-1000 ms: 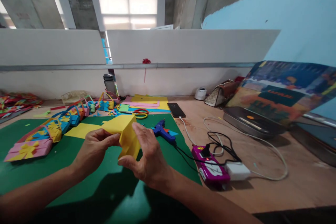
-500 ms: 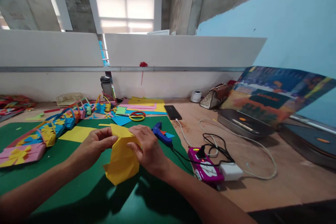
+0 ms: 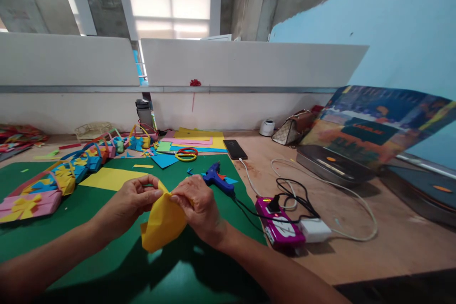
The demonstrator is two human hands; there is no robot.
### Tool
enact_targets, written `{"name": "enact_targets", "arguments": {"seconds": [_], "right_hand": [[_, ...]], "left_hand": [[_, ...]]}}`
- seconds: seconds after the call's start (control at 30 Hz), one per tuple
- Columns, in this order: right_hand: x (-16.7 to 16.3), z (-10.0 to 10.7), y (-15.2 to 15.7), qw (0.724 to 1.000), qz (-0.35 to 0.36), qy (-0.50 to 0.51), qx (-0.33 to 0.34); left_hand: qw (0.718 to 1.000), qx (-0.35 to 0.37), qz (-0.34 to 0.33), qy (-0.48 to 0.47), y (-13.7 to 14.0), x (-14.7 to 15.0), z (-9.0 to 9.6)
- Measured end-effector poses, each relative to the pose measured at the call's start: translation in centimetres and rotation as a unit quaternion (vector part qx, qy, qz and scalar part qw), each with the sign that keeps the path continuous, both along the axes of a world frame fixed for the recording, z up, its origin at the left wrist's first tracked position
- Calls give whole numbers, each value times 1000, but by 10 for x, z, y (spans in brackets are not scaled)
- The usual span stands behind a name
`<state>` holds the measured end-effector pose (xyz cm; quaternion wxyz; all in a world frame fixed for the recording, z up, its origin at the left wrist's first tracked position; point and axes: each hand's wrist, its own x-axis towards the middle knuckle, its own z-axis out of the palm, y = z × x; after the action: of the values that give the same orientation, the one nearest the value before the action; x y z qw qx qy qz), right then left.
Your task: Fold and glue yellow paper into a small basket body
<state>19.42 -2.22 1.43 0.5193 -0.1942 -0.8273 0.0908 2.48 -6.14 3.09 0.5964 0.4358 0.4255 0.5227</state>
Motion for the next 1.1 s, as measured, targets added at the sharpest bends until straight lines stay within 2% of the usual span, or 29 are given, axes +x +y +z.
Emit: {"name": "enact_targets", "arguments": {"seconds": [0.1,0.2,0.37,0.47,0.53,0.67,0.77,0.9,1.1], "right_hand": [[1,3,-3,999,-24,-20,21],[2,7,-6,998,-32,-29,34],[5,12,-8,997,-40,-27,58],[6,12,-9,996,-41,-21,75],[6,11,-9,995,-42,-20,83],[7,10,-8,994,-40,-16,103],[8,10,-9,993,-45,-22,103],[8,11,-11,992,-49,-31,110],[7,12,-14,992,-36,-26,114]], "left_hand": [[996,67,49,42,-5,2,5],[973,169,93,124,-10,1,6],[908,301,100,274,-16,-3,1],[865,368,113,323,-18,-4,-1],[853,383,120,334,-18,-4,-1],[852,391,117,329,-17,-2,-1],[839,417,115,330,-16,-1,0],[802,466,122,353,-17,0,0],[722,548,148,395,-18,-1,-4]]}}
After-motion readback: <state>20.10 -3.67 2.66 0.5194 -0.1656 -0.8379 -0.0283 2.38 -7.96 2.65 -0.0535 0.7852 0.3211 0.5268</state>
